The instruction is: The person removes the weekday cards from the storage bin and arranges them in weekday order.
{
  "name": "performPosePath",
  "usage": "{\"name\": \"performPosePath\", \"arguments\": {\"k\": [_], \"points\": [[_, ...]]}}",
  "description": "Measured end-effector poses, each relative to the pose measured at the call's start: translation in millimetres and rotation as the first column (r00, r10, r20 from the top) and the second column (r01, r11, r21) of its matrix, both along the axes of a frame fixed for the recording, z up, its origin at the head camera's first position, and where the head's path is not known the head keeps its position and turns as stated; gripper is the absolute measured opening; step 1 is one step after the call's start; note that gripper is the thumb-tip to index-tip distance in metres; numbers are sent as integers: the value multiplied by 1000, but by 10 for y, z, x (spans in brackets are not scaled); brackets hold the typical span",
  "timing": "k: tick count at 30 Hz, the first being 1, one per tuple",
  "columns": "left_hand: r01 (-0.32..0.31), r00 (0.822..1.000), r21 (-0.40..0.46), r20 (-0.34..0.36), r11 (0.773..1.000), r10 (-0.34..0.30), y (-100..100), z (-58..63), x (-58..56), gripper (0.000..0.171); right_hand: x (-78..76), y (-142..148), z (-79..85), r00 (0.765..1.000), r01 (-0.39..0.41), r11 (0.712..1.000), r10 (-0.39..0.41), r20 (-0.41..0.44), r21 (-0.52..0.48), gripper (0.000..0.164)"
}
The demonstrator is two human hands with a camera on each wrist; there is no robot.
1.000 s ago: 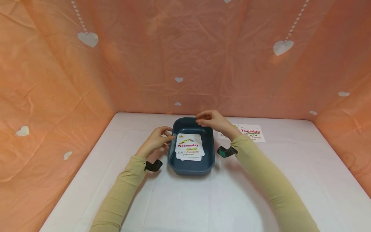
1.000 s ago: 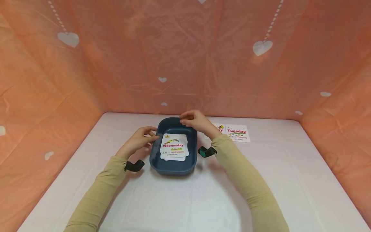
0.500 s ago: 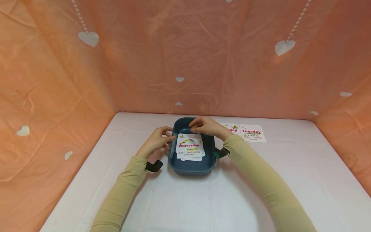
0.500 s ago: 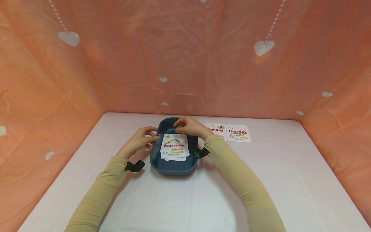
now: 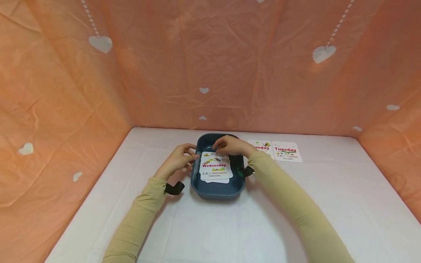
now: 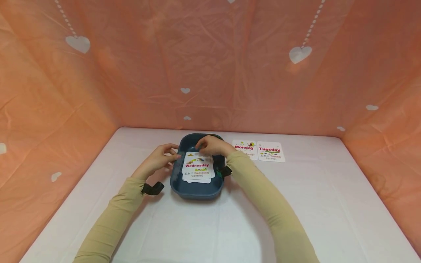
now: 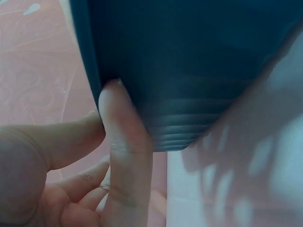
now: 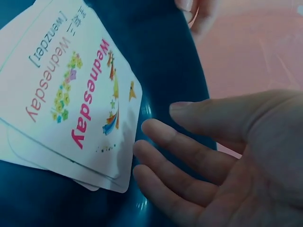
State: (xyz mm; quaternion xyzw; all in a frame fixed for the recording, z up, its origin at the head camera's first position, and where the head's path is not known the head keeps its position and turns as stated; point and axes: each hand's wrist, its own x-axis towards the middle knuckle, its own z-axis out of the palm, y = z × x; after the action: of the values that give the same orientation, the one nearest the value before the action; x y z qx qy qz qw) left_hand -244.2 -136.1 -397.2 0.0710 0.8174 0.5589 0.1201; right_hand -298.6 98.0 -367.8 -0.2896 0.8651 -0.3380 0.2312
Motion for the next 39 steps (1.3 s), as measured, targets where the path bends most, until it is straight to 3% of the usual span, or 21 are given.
{"name": "performPosePath", "arguments": {"k": [11,32,39], "points": [[6,1000,-5,-2,1000,-6,-4,-6,-17,46,-65,4,-46,1000,-3,999,4,-29,38,30],[-6,1000,-22,6,1000,6,6,11,5,47,-143,-72,-83,995,57,991,-66,74,118,33],[-10,1000,-33,4,999,11,-4,-6,-5,46,-142,-96,-81,995,84,981,-93,43,177,36]]}}
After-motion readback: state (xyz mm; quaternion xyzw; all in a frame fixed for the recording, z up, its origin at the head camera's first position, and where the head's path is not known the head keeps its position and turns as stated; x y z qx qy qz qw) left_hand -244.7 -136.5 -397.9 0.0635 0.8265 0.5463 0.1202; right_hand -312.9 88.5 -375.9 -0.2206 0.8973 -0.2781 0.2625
